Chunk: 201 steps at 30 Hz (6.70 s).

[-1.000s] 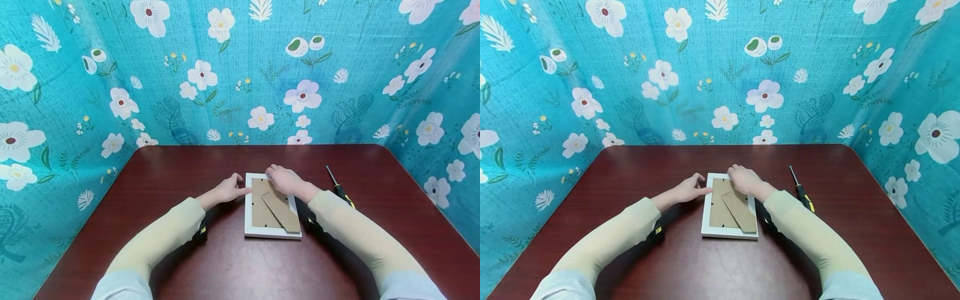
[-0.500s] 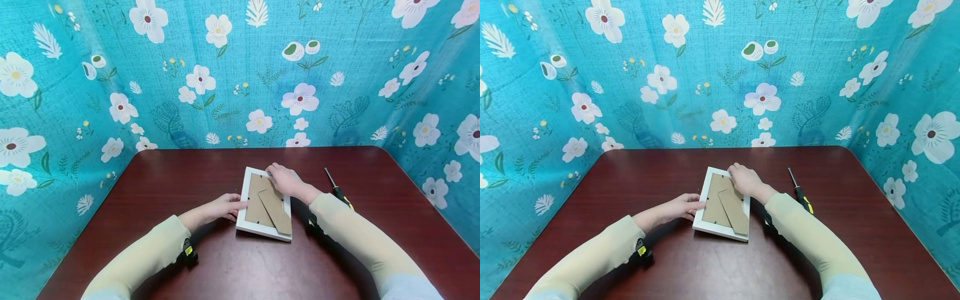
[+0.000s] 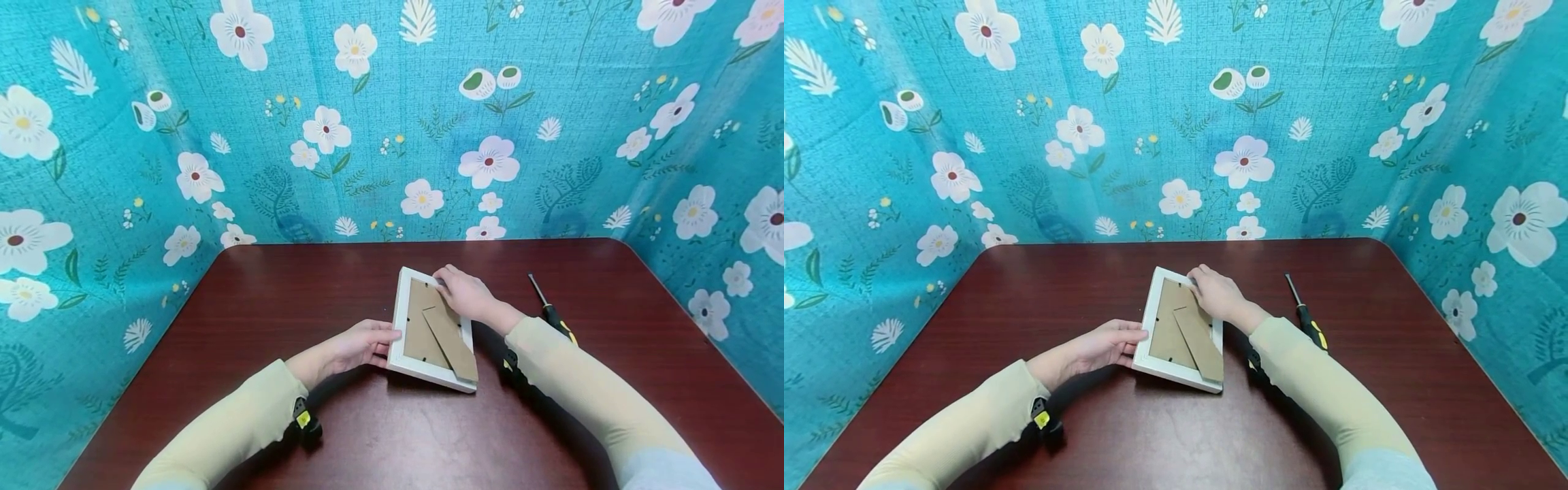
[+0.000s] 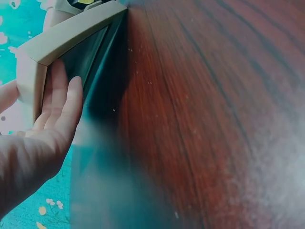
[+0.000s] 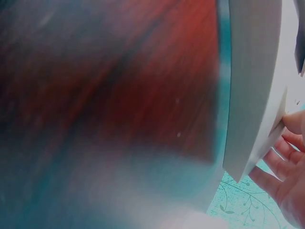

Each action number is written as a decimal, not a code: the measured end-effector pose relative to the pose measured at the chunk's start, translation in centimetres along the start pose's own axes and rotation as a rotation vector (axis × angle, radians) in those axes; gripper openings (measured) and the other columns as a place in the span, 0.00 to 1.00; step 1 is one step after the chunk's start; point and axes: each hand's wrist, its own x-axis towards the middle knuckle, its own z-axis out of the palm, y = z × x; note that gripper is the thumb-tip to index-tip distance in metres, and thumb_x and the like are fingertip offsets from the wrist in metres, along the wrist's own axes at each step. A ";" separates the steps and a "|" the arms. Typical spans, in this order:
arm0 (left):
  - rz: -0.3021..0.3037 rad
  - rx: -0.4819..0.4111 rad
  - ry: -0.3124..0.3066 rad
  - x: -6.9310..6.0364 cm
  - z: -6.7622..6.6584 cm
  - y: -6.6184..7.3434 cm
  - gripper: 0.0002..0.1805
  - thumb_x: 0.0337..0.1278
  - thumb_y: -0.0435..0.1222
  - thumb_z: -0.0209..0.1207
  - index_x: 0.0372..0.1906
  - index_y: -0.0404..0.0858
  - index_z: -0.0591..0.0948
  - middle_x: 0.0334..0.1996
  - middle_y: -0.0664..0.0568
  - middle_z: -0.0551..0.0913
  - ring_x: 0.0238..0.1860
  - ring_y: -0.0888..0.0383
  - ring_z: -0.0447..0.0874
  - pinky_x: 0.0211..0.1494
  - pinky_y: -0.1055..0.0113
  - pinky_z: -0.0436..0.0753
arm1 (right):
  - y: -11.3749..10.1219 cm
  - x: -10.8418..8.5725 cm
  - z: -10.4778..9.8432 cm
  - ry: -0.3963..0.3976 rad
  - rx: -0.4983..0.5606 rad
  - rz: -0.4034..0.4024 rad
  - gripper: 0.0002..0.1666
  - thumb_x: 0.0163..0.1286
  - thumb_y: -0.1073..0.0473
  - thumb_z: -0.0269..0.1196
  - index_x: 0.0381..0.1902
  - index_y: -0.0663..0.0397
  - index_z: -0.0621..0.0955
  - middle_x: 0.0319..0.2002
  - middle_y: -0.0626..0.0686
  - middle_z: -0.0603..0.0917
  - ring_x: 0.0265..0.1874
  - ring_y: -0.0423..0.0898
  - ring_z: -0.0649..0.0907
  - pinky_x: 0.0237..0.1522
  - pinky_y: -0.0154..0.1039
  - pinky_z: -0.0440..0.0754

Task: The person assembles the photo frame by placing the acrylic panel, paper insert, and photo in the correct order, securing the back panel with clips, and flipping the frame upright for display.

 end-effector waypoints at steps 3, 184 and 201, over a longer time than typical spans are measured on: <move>0.008 -0.014 0.001 -0.1 0.2 0.2 0.24 0.71 0.36 0.49 0.62 0.22 0.67 0.46 0.42 0.83 0.43 0.56 0.83 0.48 0.56 0.80 | -0.1 0.1 0.1 -0.009 0.021 0.018 0.13 0.72 0.60 0.59 0.51 0.58 0.78 0.42 0.54 0.79 0.36 0.47 0.79 0.39 0.45 0.80; -0.076 0.919 0.203 3.6 -0.2 0.4 0.29 0.65 0.39 0.50 0.66 0.30 0.59 0.21 0.47 0.78 0.21 0.54 0.76 0.23 0.63 0.77 | 0.6 -4.7 -0.8 -0.393 0.242 0.361 0.38 0.71 0.50 0.60 0.64 0.73 0.61 0.21 0.54 0.75 0.14 0.46 0.75 0.18 0.36 0.69; -0.062 0.855 0.160 3.1 -0.7 0.3 0.35 0.69 0.39 0.54 0.71 0.29 0.53 0.20 0.48 0.78 0.21 0.54 0.78 0.24 0.63 0.77 | 0.6 -5.4 -0.6 -0.390 0.279 0.336 0.45 0.73 0.51 0.58 0.72 0.74 0.51 0.27 0.54 0.80 0.23 0.46 0.78 0.25 0.39 0.73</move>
